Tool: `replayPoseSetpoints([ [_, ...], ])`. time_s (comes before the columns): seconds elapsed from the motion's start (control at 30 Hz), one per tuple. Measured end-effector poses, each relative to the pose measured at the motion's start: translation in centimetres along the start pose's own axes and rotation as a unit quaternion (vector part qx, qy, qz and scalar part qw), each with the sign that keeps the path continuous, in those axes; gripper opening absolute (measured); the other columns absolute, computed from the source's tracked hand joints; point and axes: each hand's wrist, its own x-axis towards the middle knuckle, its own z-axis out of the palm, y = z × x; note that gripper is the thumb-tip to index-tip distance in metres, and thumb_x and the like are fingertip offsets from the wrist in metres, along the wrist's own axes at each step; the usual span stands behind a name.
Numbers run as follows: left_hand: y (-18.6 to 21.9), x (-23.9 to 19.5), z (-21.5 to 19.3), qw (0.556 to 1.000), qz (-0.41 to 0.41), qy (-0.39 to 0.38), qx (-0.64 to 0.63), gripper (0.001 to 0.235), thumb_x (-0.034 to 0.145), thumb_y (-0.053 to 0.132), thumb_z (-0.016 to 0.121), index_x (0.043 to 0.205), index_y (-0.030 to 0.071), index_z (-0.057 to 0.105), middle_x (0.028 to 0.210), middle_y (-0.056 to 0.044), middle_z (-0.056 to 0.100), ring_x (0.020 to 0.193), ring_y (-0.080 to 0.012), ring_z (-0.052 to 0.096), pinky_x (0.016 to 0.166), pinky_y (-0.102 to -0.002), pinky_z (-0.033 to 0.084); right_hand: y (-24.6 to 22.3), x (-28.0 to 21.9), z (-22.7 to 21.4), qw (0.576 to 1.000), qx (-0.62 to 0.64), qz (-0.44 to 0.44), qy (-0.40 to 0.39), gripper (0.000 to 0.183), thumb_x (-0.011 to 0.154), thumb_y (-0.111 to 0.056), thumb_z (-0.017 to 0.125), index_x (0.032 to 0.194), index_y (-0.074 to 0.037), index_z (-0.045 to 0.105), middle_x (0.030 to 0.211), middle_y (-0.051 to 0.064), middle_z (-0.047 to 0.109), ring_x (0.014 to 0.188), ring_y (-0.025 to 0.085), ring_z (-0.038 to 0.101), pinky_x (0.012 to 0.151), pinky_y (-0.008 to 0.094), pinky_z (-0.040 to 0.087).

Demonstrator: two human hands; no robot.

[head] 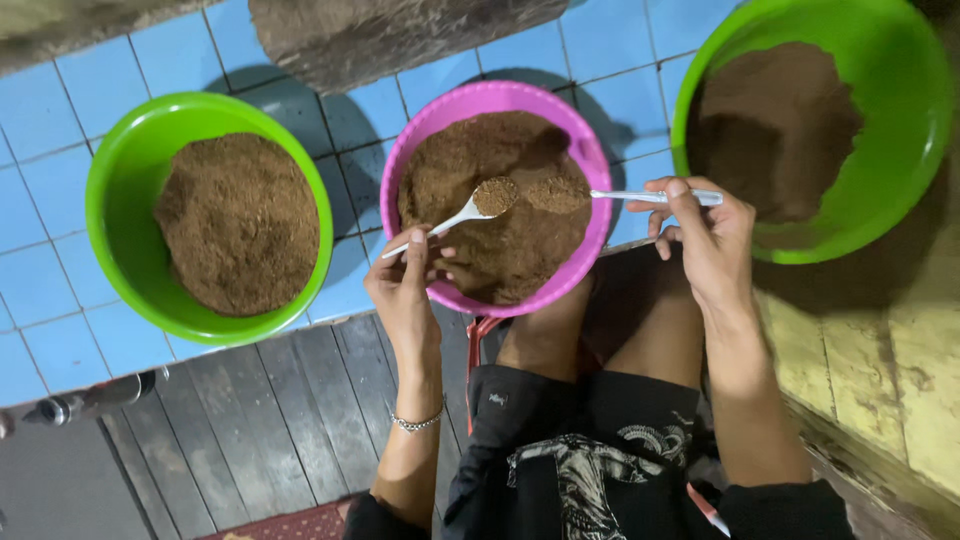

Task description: The person uses two spoons to mix a brown powder in a pink bowl, then transfers portions of the powder into two green bowls. The person continues to mix and transfer the powder between the bowls.

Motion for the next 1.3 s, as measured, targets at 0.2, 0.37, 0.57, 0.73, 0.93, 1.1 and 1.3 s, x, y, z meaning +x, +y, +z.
replayPoseSetpoints([
  [0.2,1.2,-1.4,4.2,1.000,-0.015,-0.016,-0.018,0.022,0.097,0.017,0.069,0.103,-0.004,0.071,0.094,-0.025,0.076,0.066,-0.0260,0.074,0.046,-0.028,0.059,-2.0,0.1,-3.6,0.998,0.028,-0.015,0.047,0.031,0.113,-0.024,0.054,0.117,0.005,0.064,0.099,0.028,0.071,0.066,0.012,0.061,0.045,0.019,0.049],
  [0.37,3.5,-3.3,10.2,0.998,-0.025,-0.051,-0.012,0.023,0.095,0.022,0.068,0.101,0.000,0.071,0.082,-0.015,0.075,0.063,-0.0178,0.071,0.047,-0.024,0.055,-5.1,0.1,-7.6,0.993,-0.012,-0.024,0.119,0.027,0.113,-0.020,0.052,0.113,0.004,0.064,0.098,0.023,0.072,0.063,0.015,0.057,0.048,0.021,0.041],
  [0.57,2.2,-4.4,18.2,0.985,0.038,-0.158,-0.058,0.019,0.097,0.013,0.067,0.106,-0.002,0.075,0.087,-0.013,0.076,0.074,-0.0187,0.073,0.067,-0.024,0.058,-4.1,0.6,-13.7,0.973,-0.002,-0.061,0.223,0.027,0.114,-0.026,0.056,0.111,-0.001,0.066,0.099,0.019,0.073,0.068,0.013,0.060,0.056,0.021,0.043],
  [0.73,-1.9,-4.1,24.5,0.970,0.166,-0.153,0.092,0.021,0.098,0.021,0.064,0.102,0.006,0.078,0.098,-0.006,0.079,0.097,-0.0145,0.071,0.086,-0.028,0.055,-0.8,1.2,-17.3,0.953,-0.039,-0.104,0.283,0.024,0.118,-0.024,0.053,0.114,-0.004,0.065,0.096,0.015,0.072,0.080,0.014,0.067,0.066,0.021,0.043],
  [0.93,-5.6,-3.4,26.1,0.825,0.379,-0.290,0.305,0.018,0.100,0.011,0.063,0.115,0.010,0.073,0.117,-0.004,0.077,0.116,-0.0252,0.073,0.127,-0.065,0.006,2.7,0.4,-18.1,0.785,-0.509,-0.222,0.273,0.018,0.114,-0.011,0.072,0.129,-0.009,0.081,0.103,0.007,0.067,0.104,0.024,0.060,0.090,0.043,0.040],
  [1.1,-5.0,-3.4,25.1,0.874,0.335,-0.246,0.249,0.020,0.103,0.024,0.060,0.108,0.013,0.075,0.109,-0.004,0.078,0.107,-0.0208,0.076,0.128,-0.059,0.016,0.6,0.1,-16.7,0.825,-0.436,-0.231,0.275,0.025,0.118,-0.013,0.057,0.121,-0.001,0.079,0.117,0.009,0.078,0.108,0.027,0.064,0.092,0.040,0.045],
  [1.3,-0.1,-4.6,21.2,0.924,0.287,-0.169,0.189,0.020,0.101,0.022,0.065,0.109,0.009,0.076,0.057,0.006,0.052,0.049,-0.0025,0.027,0.126,-0.048,0.038,-1.5,-1.2,-12.4,0.901,-0.284,-0.226,0.238,0.027,0.119,-0.010,0.050,0.119,0.008,0.070,0.112,0.018,0.075,0.099,0.030,0.075,0.088,0.035,0.053],
])
